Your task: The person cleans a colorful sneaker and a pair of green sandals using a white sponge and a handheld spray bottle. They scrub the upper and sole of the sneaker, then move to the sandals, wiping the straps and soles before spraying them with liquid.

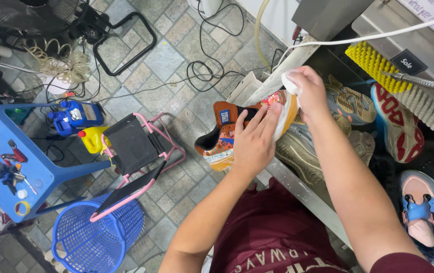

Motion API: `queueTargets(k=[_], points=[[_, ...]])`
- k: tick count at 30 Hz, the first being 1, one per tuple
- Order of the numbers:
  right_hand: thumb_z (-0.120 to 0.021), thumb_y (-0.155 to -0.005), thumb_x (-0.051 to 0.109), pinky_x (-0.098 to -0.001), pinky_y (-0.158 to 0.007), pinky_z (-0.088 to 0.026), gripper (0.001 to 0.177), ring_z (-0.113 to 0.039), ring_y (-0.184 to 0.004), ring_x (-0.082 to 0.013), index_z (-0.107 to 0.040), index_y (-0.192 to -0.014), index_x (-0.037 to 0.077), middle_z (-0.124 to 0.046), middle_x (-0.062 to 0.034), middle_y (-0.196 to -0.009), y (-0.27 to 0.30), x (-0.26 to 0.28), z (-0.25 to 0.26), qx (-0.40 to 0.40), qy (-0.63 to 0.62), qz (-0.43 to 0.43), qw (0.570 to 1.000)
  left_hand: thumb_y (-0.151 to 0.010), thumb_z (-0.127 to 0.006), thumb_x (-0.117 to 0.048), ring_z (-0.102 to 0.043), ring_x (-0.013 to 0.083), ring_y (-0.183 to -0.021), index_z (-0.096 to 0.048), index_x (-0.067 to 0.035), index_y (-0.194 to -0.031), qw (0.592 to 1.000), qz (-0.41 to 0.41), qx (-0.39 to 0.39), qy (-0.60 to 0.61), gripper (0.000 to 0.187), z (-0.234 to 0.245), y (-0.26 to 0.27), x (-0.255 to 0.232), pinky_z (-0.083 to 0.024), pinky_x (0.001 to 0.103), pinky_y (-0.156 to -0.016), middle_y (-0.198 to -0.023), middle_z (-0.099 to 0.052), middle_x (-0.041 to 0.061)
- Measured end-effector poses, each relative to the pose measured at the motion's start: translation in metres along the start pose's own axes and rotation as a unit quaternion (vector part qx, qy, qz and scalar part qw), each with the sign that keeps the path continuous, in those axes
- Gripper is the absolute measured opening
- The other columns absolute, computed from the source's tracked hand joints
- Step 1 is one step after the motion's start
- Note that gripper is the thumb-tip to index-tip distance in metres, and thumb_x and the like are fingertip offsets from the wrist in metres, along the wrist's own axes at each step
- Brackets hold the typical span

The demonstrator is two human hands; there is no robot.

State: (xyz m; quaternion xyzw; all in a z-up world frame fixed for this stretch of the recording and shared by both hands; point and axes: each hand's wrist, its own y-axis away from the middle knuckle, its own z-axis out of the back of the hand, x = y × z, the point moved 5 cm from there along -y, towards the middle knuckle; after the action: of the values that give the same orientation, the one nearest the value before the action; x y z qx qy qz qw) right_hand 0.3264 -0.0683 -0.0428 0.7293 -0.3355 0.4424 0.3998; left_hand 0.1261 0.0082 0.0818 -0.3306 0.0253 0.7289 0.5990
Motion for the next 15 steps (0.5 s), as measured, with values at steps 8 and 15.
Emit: queueTargets(k=[8, 15], points=[[-0.059, -0.103, 0.003, -0.0320, -0.095, -0.048, 0.021, -0.055, -0.103, -0.0153, -0.048, -0.120, -0.001, -0.053, -0.0093, -0.111, 0.131, 0.041, -0.046, -0.058, 0.286, 0.357, 0.887, -0.079, -0.064, 0.004, -0.060, 0.0177, -0.136, -0.054, -0.007, -0.146, 0.998, -0.006, -0.037, 0.049, 0.068, -0.007, -0.003, 0.023, -0.044, 0.046, -0.112, -0.138, -0.067, 0.006], [-0.060, -0.103, 0.007, -0.0284, -0.078, -0.052, 0.013, -0.060, -0.087, -0.0102, -0.054, -0.114, 0.004, -0.062, -0.0039, -0.099, 0.083, 0.019, -0.014, -0.084, 0.155, 0.149, 0.973, -0.075, -0.065, 0.004, -0.063, 0.0172, -0.132, -0.065, -0.007, -0.134, 0.995, -0.046, -0.069, 0.058, 0.060, -0.002, 0.008, 0.020, -0.045, 0.044, -0.110, -0.136, -0.069, 0.005]])
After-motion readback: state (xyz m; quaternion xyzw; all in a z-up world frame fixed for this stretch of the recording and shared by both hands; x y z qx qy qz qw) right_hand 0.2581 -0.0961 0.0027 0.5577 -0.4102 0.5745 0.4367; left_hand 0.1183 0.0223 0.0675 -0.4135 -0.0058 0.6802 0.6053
